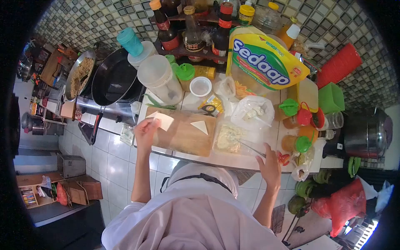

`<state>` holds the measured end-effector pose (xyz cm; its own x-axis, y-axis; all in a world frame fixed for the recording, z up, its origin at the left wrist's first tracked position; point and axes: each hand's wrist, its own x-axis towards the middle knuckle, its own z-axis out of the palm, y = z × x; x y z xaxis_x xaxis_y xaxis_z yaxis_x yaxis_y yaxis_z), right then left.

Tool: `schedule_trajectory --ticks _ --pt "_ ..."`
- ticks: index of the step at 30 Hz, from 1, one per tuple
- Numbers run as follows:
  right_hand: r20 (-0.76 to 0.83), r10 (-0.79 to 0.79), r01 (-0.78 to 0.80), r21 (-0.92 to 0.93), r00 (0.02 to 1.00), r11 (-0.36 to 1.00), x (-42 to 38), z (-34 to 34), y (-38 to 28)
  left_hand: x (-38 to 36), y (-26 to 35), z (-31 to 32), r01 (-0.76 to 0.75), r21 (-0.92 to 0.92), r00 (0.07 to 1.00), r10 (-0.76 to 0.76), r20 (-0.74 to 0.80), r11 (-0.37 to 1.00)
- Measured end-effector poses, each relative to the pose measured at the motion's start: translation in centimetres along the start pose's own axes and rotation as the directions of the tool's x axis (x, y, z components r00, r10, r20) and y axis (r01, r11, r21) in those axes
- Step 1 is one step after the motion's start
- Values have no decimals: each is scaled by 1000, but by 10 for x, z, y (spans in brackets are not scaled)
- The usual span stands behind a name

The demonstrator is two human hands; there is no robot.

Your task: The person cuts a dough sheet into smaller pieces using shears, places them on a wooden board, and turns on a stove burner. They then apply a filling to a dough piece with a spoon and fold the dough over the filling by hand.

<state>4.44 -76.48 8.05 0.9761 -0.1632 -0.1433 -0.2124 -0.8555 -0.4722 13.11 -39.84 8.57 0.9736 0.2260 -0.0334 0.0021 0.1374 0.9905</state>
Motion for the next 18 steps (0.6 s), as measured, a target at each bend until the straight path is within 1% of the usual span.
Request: schedule_trajectory --ticks 1,2,3,4,5,6,7,8,9,10,11,13,14,16,17,18 --pt "91 48 -54 63 995 997 1 -1 3 -1 2 3 1 -3 1000 -1 5 1000" --pt "87 52 -57 62 995 996 3 -4 2 -3 4 4 16 65 999 -19 51 998" --pt "114 100 -109 78 988 991 6 -8 1 -2 5 6 27 134 995 -40 96 991" --pt "143 147 -161 93 979 983 8 -12 -2 -1 5 11 -5 93 993 -6 119 996" --pt "141 151 -165 90 978 982 9 -17 -8 1 4 11 -3 90 993 -8 122 996" --pt "8 71 -72 128 997 989 10 -21 -16 3 2 11 35 102 988 -49 144 994" --pt "-129 -6 26 154 992 988 12 -22 -23 4 2 13 72 115 982 -91 166 991" --pt "-132 -1 22 152 991 988 16 -20 -31 5 3 21 60 -53 978 -48 201 997" --pt "-199 86 7 426 976 905 19 -17 -41 6 5 26 64 -55 977 -51 207 996" --pt "-239 191 17 665 952 746 20 -13 -51 7 5 28 114 -65 973 -98 208 991" --pt "-242 200 12 665 949 746 21 -6 -61 8 6 31 162 -75 967 -143 212 984" --pt "-146 126 -6 630 981 777 22 7 -80 8 4 37 151 -73 961 -129 243 986" --pt "-151 133 -9 630 980 776 21 11 -86 9 3 38 136 -71 959 -114 262 988" --pt "-295 -105 225 410 950 884 20 17 -93 10 -2 37 123 -39 954 -107 280 992" --pt "-292 -105 224 410 951 884 18 15 -95 10 -4 35 109 -5 951 -103 293 994" --pt "-335 -156 275 346 929 897 16 9 -97 9 -5 34 112 -5 950 -106 292 994"
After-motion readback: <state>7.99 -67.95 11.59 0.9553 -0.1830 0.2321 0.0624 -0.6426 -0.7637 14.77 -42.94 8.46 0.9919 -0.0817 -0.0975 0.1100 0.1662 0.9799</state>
